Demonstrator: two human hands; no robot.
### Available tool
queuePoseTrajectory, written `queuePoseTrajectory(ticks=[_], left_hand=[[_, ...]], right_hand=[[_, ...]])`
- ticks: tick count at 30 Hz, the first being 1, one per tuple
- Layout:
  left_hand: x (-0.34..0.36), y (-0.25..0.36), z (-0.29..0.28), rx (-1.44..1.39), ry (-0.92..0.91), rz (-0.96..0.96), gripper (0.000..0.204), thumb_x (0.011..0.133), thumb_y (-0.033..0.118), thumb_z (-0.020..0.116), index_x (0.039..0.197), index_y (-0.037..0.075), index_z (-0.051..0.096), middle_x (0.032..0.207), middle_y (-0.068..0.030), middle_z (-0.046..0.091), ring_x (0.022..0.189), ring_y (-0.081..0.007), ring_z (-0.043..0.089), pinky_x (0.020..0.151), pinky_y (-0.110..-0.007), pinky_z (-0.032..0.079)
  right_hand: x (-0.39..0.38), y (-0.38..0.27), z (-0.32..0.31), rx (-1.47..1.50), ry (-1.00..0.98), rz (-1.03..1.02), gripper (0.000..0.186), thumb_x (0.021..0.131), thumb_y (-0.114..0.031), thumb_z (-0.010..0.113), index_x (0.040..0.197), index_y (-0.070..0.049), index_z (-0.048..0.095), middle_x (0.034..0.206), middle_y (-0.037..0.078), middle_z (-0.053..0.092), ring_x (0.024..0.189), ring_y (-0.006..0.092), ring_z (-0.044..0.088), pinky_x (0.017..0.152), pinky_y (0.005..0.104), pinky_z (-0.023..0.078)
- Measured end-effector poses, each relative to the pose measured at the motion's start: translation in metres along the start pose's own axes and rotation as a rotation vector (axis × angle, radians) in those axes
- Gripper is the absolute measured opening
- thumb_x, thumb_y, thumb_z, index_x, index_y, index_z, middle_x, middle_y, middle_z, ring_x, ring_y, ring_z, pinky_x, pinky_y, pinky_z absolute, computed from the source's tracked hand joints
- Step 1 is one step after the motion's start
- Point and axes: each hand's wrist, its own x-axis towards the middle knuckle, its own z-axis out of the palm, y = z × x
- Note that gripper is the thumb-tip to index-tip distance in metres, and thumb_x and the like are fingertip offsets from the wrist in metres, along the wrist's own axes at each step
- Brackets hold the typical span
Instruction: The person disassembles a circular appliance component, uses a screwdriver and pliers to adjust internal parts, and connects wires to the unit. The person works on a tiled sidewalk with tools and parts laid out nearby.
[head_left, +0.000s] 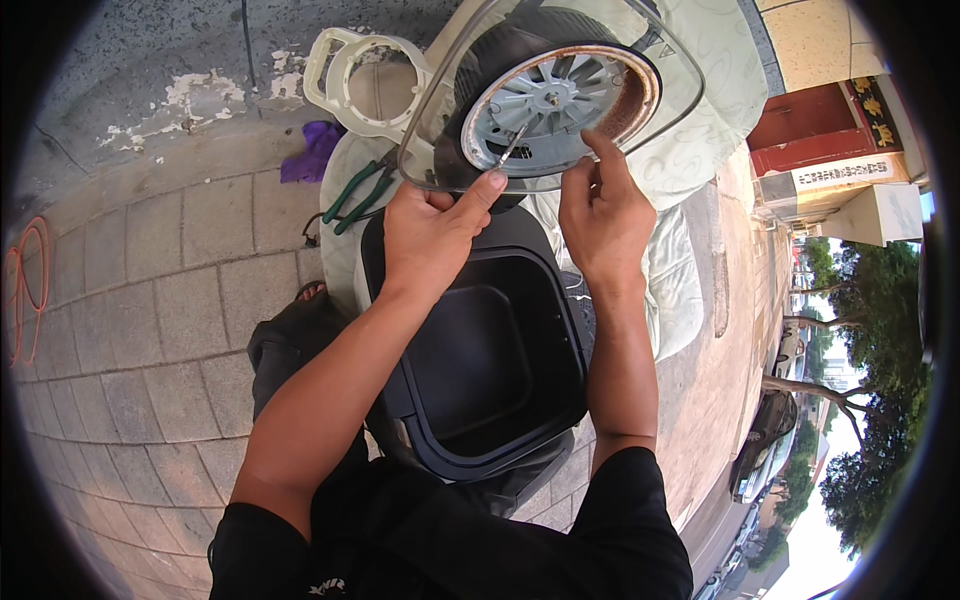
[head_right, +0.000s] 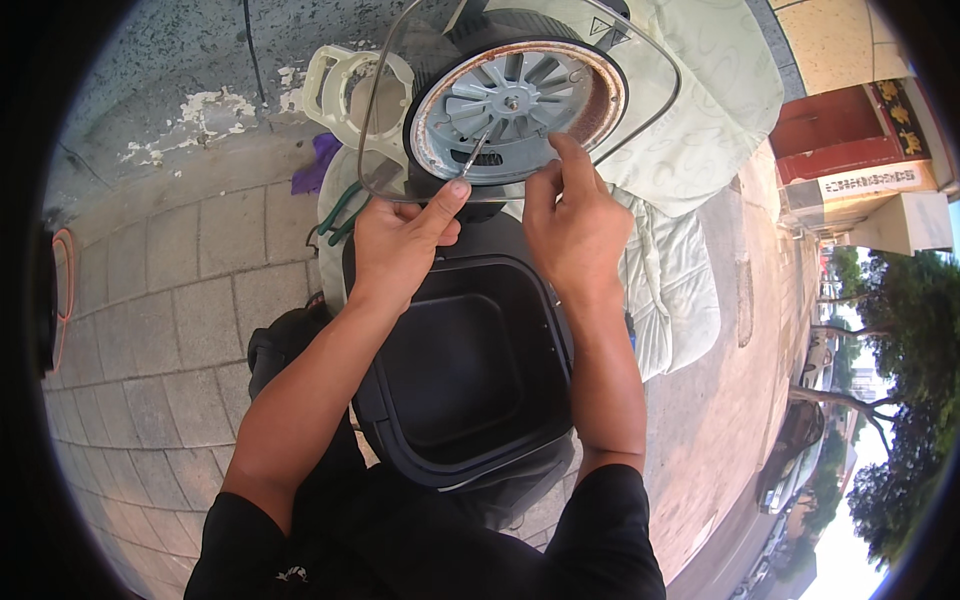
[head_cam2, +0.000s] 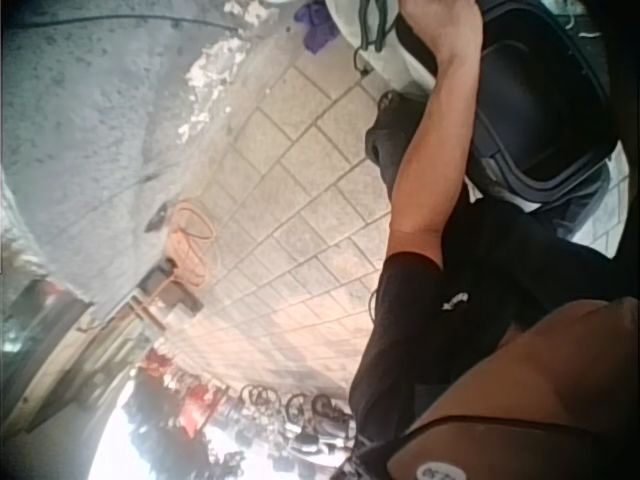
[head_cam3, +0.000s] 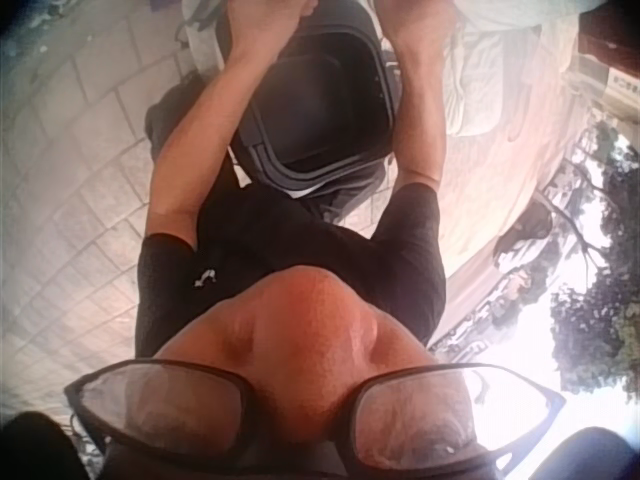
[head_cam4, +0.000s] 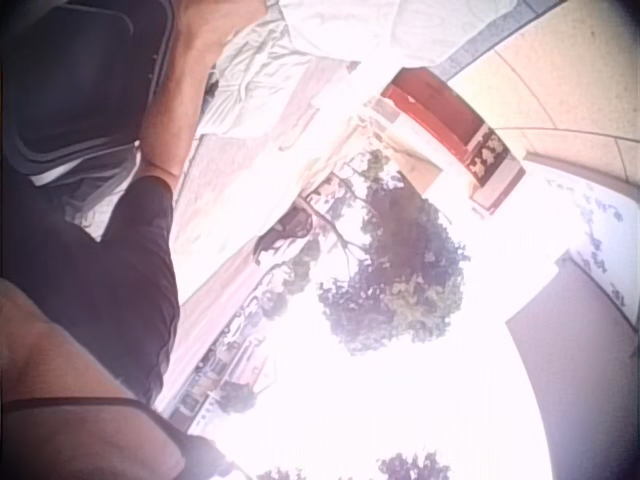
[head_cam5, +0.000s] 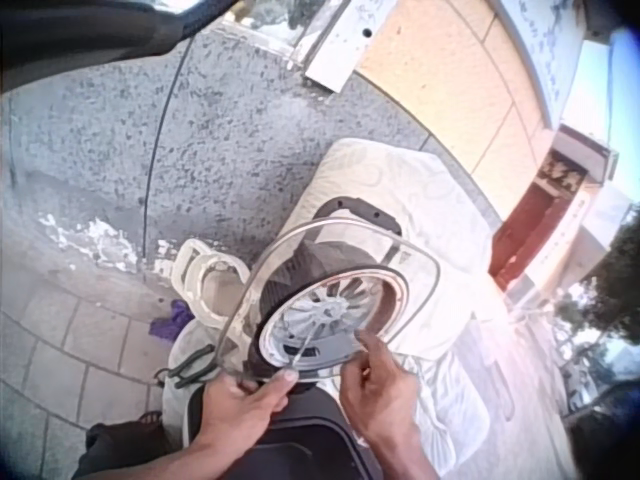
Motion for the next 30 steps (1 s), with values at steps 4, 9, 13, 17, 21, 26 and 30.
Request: queuePoseTrajectory(ticks=[4, 9, 13, 17, 21, 26, 30], left_hand=[[-0.003, 0.004, -0.001, 0.012, 0.01, -0.015, 0.055, 0.086, 0.047, 0.095, 0.094, -0.001, 0.069, 0.077, -0.008, 0.072, 0.07, -0.0159, 0.074, 0.065, -0.028, 0.057], [-0.002, 0.003, -0.001, 0.003, 0.01, -0.012, 0.057, 0.084, 0.048, 0.096, 0.089, 0.0, 0.065, 0.077, -0.01, 0.073, 0.071, -0.016, 0.074, 0.067, -0.028, 0.057], [-0.002, 0.003, -0.002, 0.016, 0.001, -0.014, 0.058, 0.084, 0.048, 0.096, 0.089, 0.0, 0.064, 0.077, -0.0105, 0.073, 0.071, -0.0161, 0.074, 0.067, -0.028, 0.057], [-0.001, 0.001, -0.002, 0.025, -0.007, -0.026, 0.059, 0.084, 0.049, 0.096, 0.09, 0.0, 0.064, 0.078, -0.0105, 0.073, 0.072, -0.0161, 0.075, 0.067, -0.028, 0.057], [0.0, 0.0, -0.001, -0.001, 0.0, -0.013, 0.059, 0.084, 0.048, 0.096, 0.092, -0.001, 0.065, 0.078, -0.0103, 0.073, 0.072, -0.0165, 0.075, 0.067, -0.028, 0.058], [-0.002, 0.002, -0.001, 0.025, 0.003, -0.025, 0.058, 0.084, 0.047, 0.096, 0.096, -0.003, 0.068, 0.079, -0.0086, 0.073, 0.072, -0.0171, 0.075, 0.067, -0.029, 0.058], [-0.001, 0.0, 0.0, -0.004, 0.011, -0.004, 0.058, 0.084, 0.048, 0.096, 0.098, -0.002, 0.069, 0.078, -0.0075, 0.072, 0.072, -0.0169, 0.075, 0.067, -0.029, 0.058]], right_hand=[[0.006, -0.004, -0.002, -0.011, 0.01, 0.03, 0.05, 0.097, -0.01, 0.067, 0.147, -0.009, 0.062, 0.08, 0.016, 0.076, 0.069, 0.0332, 0.076, 0.065, 0.0421, 0.06], [0.008, -0.003, 0.0, -0.108, -0.046, -0.005, 0.049, 0.098, -0.011, 0.065, 0.147, -0.01, 0.062, 0.079, 0.015, 0.076, 0.067, 0.0341, 0.076, 0.064, 0.0431, 0.059], [0.005, 0.004, 0.004, -0.127, -0.042, -0.054, 0.04, 0.097, -0.011, 0.067, 0.137, -0.009, 0.068, 0.082, 0.016, 0.077, 0.069, 0.0347, 0.076, 0.064, 0.0435, 0.059], [0.003, 0.003, 0.005, -0.107, -0.031, -0.043, 0.033, 0.096, -0.01, 0.068, 0.129, -0.009, 0.072, 0.087, 0.017, 0.079, 0.071, 0.0348, 0.077, 0.064, 0.0434, 0.06], [0.004, 0.005, 0.005, -0.106, -0.025, -0.07, 0.035, 0.096, -0.01, 0.068, 0.13, -0.009, 0.071, 0.086, 0.016, 0.079, 0.069, 0.0343, 0.077, 0.063, 0.043, 0.059], [0.007, -0.005, 0.0, -0.026, 0.031, -0.011, 0.045, 0.096, -0.009, 0.067, 0.141, -0.01, 0.065, 0.081, 0.014, 0.076, 0.065, 0.0324, 0.075, 0.061, 0.0412, 0.058], [0.012, -0.004, 0.001, -0.073, 0.023, -0.036, 0.052, 0.097, -0.01, 0.066, 0.148, -0.011, 0.061, 0.078, 0.013, 0.075, 0.063, 0.0318, 0.074, 0.06, 0.0407, 0.058]])
